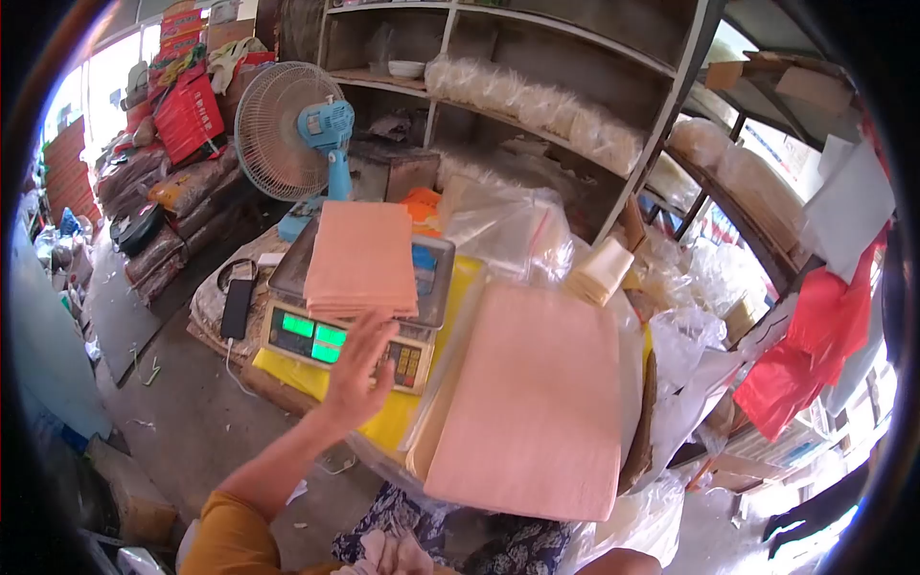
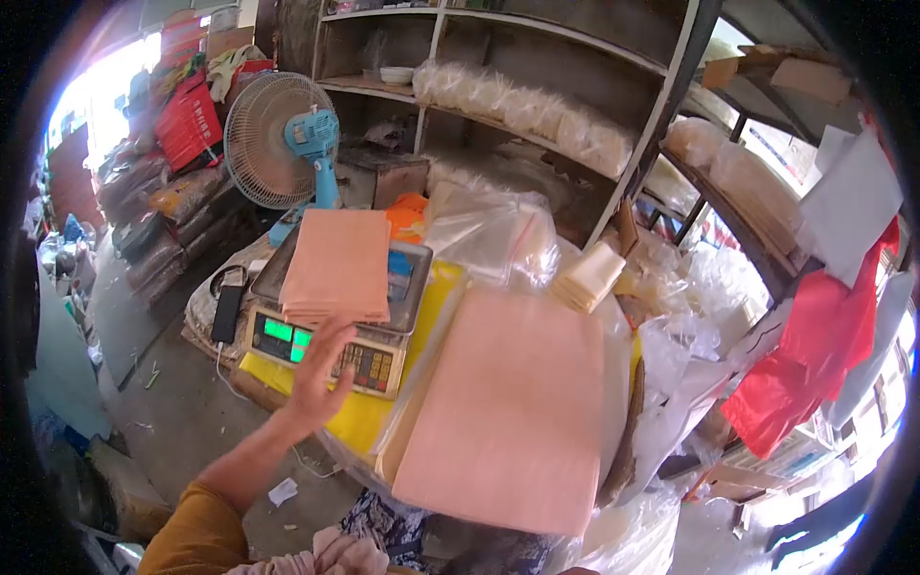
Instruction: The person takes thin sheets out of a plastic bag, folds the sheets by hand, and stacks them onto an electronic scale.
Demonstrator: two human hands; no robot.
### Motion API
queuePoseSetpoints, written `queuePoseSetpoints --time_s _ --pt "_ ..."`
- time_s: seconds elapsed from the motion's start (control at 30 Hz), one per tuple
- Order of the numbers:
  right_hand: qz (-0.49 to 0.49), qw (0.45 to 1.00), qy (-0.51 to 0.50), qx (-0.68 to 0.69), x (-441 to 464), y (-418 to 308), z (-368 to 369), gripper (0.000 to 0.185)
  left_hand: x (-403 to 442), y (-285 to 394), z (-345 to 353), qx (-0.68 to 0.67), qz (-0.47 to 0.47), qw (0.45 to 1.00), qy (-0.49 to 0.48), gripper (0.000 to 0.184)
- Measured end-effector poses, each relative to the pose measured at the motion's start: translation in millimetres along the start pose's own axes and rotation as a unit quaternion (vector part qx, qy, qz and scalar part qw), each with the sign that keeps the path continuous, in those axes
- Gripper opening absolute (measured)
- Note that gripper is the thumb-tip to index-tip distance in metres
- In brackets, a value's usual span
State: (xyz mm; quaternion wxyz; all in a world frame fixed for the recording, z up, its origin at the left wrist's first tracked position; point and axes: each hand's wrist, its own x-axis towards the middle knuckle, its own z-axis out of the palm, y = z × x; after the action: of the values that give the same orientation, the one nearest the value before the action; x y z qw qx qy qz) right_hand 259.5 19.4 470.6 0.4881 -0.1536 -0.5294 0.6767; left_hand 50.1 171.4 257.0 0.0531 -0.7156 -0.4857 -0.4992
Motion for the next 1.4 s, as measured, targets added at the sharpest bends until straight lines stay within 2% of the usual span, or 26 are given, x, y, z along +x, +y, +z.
queuePoseSetpoints --time_s 0.2,0.43,0.57,0.63,0.7,0.73,0.8,0.83,0.9,0.93,1.07,1.17,1.27,1.33,1.4 --pt "-0.010 1.000 -0.024 -0.013 -18.9 -7.1 -19.5 0.039 -60.5 43.4 24.7 -0.052 -0.072 0.995 -0.036 0.048" --pt "-0.011 0.997 -0.068 -0.043 -32.1 -18.9 -40.2 0.030 -102.9 61.3 54.7 -0.128 -0.158 0.976 -0.083 0.045" --pt "-0.029 0.984 -0.134 -0.110 -34.6 -19.0 -64.4 0.027 -119.7 64.0 69.4 -0.186 -0.243 0.944 -0.122 0.051" --pt "-0.027 0.974 -0.105 -0.199 -31.2 -0.3 -85.4 0.026 -125.2 66.0 70.6 -0.221 -0.274 0.924 -0.150 0.056" --pt "0.005 0.913 0.012 -0.407 -30.1 45.8 -123.4 0.026 -127.2 65.2 66.7 -0.259 -0.300 0.903 -0.165 0.060" --pt "-0.042 0.834 0.047 -0.548 -29.3 81.5 -149.9 0.029 -122.5 65.0 62.7 -0.274 -0.275 0.903 -0.183 0.066" --pt "-0.009 0.784 -0.025 -0.620 -36.3 130.4 -192.8 0.035 -124.7 63.9 59.8 -0.290 -0.253 0.901 -0.201 0.071" --pt "-0.007 0.784 -0.027 -0.620 -38.6 144.9 -199.0 0.035 -126.9 61.5 60.7 -0.289 -0.239 0.901 -0.220 0.077" --pt "0.012 0.670 -0.110 -0.734 -46.8 167.8 -208.0 0.040 -130.0 59.4 62.0 -0.288 -0.224 0.900 -0.239 0.082" --pt "0.024 0.650 -0.112 -0.751 -54.2 183.7 -216.5 0.037 -130.3 59.1 62.7 -0.304 -0.221 0.894 -0.244 0.084" --pt "-0.007 0.639 -0.141 -0.756 -54.9 189.6 -224.4 0.030 -132.9 56.2 65.8 -0.308 -0.195 0.899 -0.243 0.089" --pt "0.010 0.667 -0.125 -0.734 -52.9 189.3 -224.0 0.023 -133.3 55.5 64.9 -0.319 -0.208 0.889 -0.253 0.090" --pt "-0.042 0.649 -0.123 -0.749 -50.5 192.6 -229.1 0.017 -130.2 59.4 61.1 -0.328 -0.220 0.885 -0.248 0.089" --pt "-0.034 0.733 -0.081 -0.675 -49.0 193.9 -237.1 0.011 -137.6 55.1 65.2 -0.359 -0.242 0.867 -0.245 0.088" --pt "-0.006 0.749 -0.038 -0.661 -43.5 186.2 -231.8 0.009 -134.8 53.3 72.7 -0.392 -0.251 0.853 -0.237 0.086"
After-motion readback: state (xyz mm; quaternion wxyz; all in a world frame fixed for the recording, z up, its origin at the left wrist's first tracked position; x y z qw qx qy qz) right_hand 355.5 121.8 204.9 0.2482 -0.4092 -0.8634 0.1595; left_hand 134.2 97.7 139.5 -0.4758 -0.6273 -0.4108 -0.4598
